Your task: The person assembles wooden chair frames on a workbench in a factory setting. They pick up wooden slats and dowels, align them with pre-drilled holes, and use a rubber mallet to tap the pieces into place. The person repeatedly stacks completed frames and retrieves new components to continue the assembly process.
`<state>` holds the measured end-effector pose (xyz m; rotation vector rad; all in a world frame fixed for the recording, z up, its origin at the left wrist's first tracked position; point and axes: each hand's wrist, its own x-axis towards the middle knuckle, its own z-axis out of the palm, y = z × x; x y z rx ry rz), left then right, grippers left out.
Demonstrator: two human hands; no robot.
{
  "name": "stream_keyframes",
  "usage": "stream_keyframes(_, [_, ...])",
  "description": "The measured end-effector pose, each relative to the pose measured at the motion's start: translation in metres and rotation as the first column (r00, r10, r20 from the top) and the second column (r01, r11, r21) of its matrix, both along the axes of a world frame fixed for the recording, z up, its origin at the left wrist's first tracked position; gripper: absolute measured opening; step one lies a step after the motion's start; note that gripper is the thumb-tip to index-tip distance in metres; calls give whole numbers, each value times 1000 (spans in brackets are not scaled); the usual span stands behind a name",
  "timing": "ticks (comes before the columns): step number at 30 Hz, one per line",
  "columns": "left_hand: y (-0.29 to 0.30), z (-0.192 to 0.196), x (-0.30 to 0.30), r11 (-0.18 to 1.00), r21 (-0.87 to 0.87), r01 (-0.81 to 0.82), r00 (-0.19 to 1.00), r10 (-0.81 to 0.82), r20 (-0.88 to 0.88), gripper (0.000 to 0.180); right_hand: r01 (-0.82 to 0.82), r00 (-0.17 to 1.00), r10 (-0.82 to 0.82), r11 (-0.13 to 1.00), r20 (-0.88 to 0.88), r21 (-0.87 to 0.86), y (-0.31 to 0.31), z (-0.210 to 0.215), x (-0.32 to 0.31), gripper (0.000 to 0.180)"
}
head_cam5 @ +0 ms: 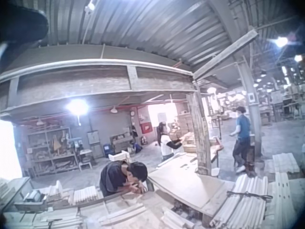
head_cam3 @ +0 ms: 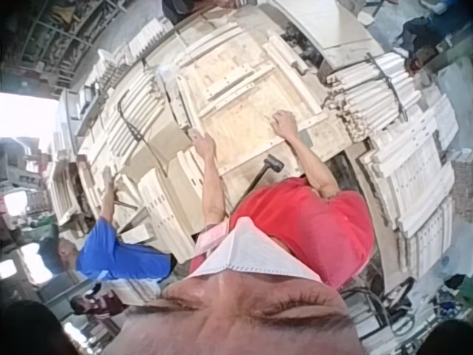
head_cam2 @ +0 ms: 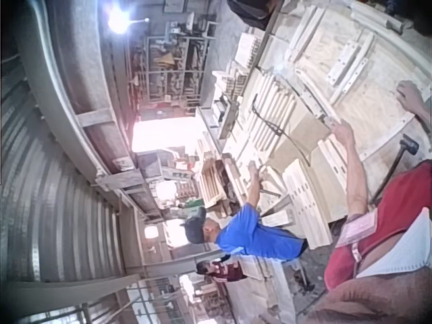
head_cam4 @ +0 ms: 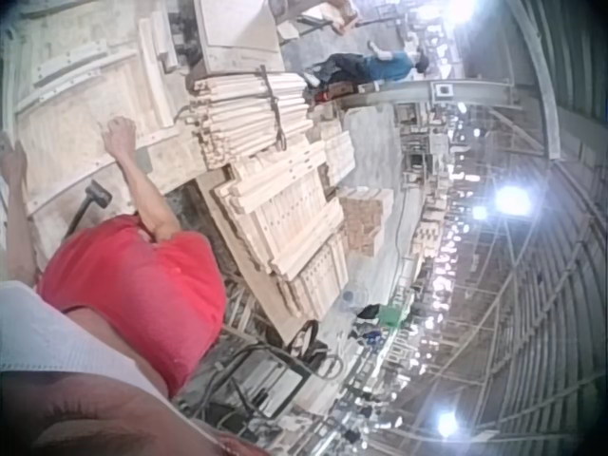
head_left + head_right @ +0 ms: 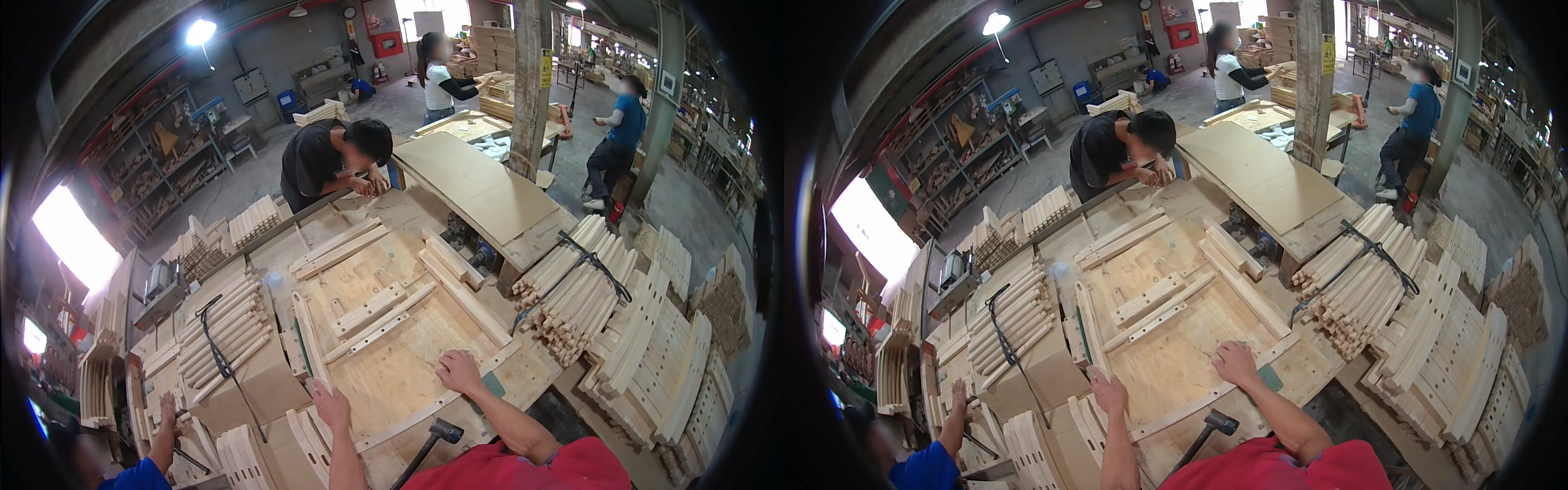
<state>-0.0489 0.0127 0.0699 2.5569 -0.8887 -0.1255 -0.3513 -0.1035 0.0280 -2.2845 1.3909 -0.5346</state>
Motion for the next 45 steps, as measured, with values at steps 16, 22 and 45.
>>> stream_keyframes(16, [0, 3, 0, 1000, 3, -2, 1000, 2, -23, 70, 5, 1000, -5, 1000, -8, 17, 0, 1, 0, 32])
stream_keyframes(22, [-1, 1, -1, 1000, -5, 3, 1000, -3, 14, 70, 6, 1000, -6, 1000, -2, 11, 0, 0, 0, 32])
stream_keyframes(45, [-1, 2, 0, 1000, 11, -20, 1000, 20, -23, 70, 15, 1000, -15, 1000, 4, -27, 0, 1, 1, 30])
